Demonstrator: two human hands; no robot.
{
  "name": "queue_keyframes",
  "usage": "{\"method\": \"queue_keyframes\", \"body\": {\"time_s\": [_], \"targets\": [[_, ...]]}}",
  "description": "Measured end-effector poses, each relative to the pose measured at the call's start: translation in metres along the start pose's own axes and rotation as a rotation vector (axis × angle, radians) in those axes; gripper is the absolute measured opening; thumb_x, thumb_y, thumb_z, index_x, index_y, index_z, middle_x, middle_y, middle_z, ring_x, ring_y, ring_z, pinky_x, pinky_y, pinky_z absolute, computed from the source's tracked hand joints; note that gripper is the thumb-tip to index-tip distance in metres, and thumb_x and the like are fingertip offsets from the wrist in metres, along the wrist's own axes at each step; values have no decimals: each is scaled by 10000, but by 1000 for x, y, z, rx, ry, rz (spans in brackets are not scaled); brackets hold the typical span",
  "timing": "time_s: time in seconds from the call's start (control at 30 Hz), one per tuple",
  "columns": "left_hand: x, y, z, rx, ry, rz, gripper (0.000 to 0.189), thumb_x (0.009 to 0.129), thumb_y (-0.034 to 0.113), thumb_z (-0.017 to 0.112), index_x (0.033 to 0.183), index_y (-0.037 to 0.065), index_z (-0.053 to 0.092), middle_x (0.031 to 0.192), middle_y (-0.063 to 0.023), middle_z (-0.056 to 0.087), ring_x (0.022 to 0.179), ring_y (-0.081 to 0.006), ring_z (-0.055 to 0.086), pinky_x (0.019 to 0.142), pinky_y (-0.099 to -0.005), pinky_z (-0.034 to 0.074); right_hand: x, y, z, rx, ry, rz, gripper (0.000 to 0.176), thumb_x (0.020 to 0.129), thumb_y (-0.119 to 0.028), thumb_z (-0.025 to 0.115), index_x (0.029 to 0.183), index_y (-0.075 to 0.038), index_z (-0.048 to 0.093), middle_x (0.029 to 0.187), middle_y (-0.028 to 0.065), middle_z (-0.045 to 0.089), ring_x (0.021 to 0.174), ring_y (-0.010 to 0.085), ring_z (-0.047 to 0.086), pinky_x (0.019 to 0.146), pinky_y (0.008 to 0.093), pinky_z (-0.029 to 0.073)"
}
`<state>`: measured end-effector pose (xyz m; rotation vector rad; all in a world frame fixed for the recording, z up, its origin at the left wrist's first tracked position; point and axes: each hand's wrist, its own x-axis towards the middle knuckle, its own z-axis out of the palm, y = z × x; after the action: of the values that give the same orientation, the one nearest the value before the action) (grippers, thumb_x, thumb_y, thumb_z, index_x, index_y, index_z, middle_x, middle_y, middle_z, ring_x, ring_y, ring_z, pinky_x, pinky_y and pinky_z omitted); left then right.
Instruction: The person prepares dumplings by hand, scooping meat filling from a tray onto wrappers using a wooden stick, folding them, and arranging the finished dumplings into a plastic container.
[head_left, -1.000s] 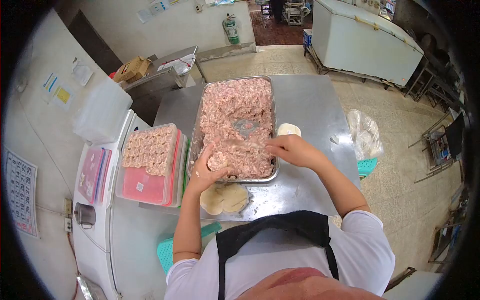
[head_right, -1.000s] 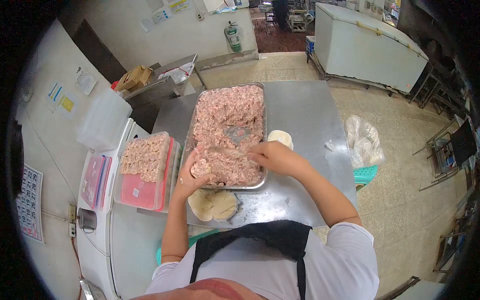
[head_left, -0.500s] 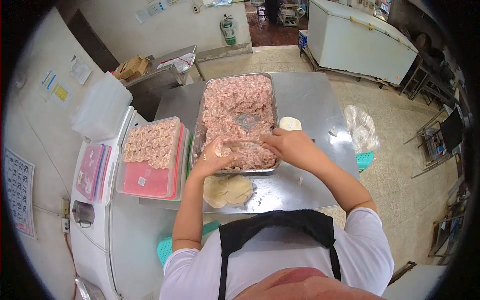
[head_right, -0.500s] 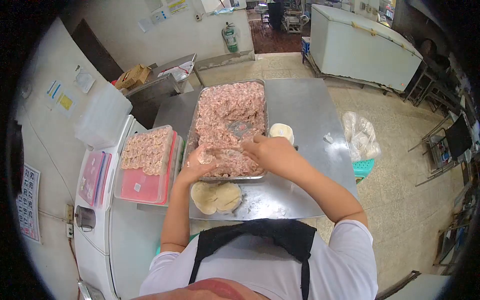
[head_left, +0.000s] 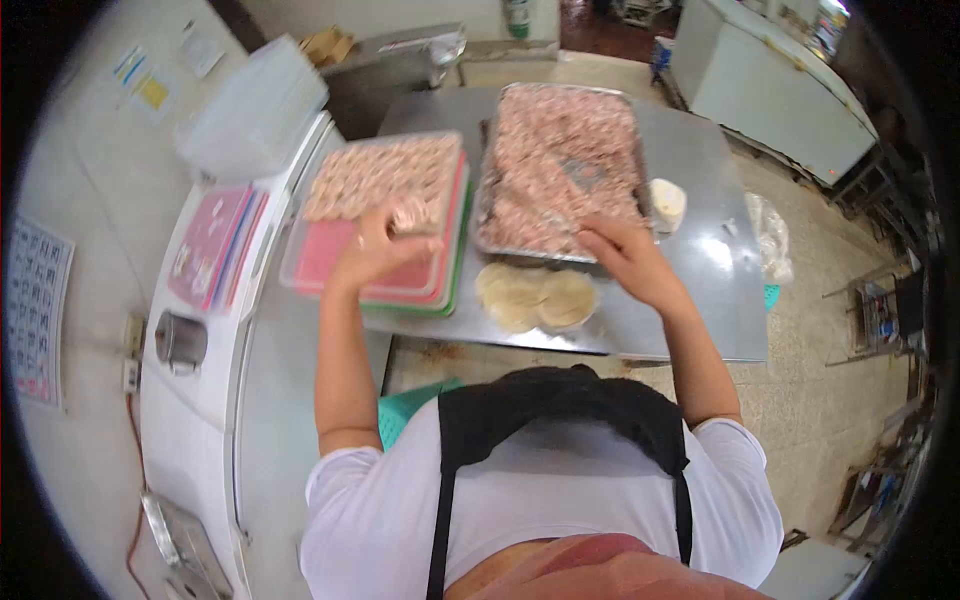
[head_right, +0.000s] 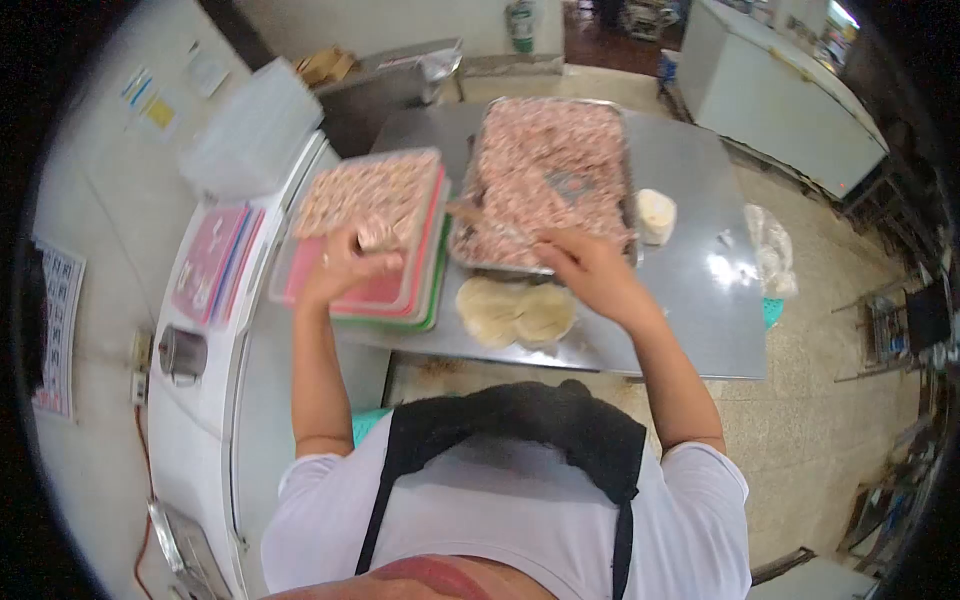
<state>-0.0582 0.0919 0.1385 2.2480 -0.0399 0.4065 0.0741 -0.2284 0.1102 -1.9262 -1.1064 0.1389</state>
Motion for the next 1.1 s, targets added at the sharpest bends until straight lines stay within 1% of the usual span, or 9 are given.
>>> {"method": "queue_keyframes", "body": {"time_s": [0.13,0.3,0.33,0.57,0.63,0.87,0.97,1.07,1.1], "targets": [[-51,-57,-69,49,116,-328,282,714,115,746,940,12,611,799,-57,628,700,-144,598,654,-308,492,-7,-10,33,166,79,174,295,931,-211,588,1092,33,622,881,88,655,806,162,600,743,282,477],[-78,-89,-98,452,295,-254,427,728,152,722,1099,-7,586,943,-139,632,782,-214,616,735,-337,496,-17,-25,56,282,83,373,281,930,-230,602,1080,4,644,740,-17,569,663,56,505,586,216,415],[-73,-107,-99,393,312,-255,569,729,156,720,1237,4,516,1001,-180,629,864,-264,629,798,-341,492,-20,-27,59,342,111,409,279,930,-240,606,1078,-6,648,712,-35,539,618,37,466,541,203,374],[-26,-136,-60,209,159,-243,766,740,121,707,1394,-16,332,1172,-251,586,1066,-340,592,908,-382,459,-31,-41,70,495,247,435,269,944,-252,594,1086,-29,644,651,-57,477,481,12,363,420,190,277],[-17,-140,-42,445,198,21,821,743,102,707,1426,-33,273,1238,-285,544,1133,-378,554,962,-395,431,-32,-47,69,462,206,449,284,946,-260,591,1094,-23,643,647,-59,476,505,1,370,445,179,279],[-4,-127,-24,429,66,-60,853,730,91,713,1428,-59,246,1287,-311,491,1197,-416,491,1000,-410,405,-35,-24,65,309,304,446,353,952,-236,571,1165,44,602,712,-13,527,603,43,459,553,178,366],[7,-129,-18,419,58,-129,827,728,78,697,1424,-52,270,1302,-301,483,1204,-412,486,1000,-407,407,-25,-3,41,129,193,329,372,954,-228,556,1191,57,578,830,49,612,691,102,532,648,231,444],[15,-131,-19,538,38,-101,798,731,75,673,1424,-34,293,1317,-281,482,1205,-404,492,1004,-390,409,3,34,3,217,-15,531,348,944,-211,550,1216,4,581,907,122,679,758,206,622,715,322,485],[13,-128,-22,502,12,-166,789,737,86,664,1427,-22,297,1331,-267,479,1215,-393,489,1012,-380,403,11,67,-3,-84,14,295,316,925,-204,558,1175,-18,607,898,141,681,768,264,635,709,369,488]]}}
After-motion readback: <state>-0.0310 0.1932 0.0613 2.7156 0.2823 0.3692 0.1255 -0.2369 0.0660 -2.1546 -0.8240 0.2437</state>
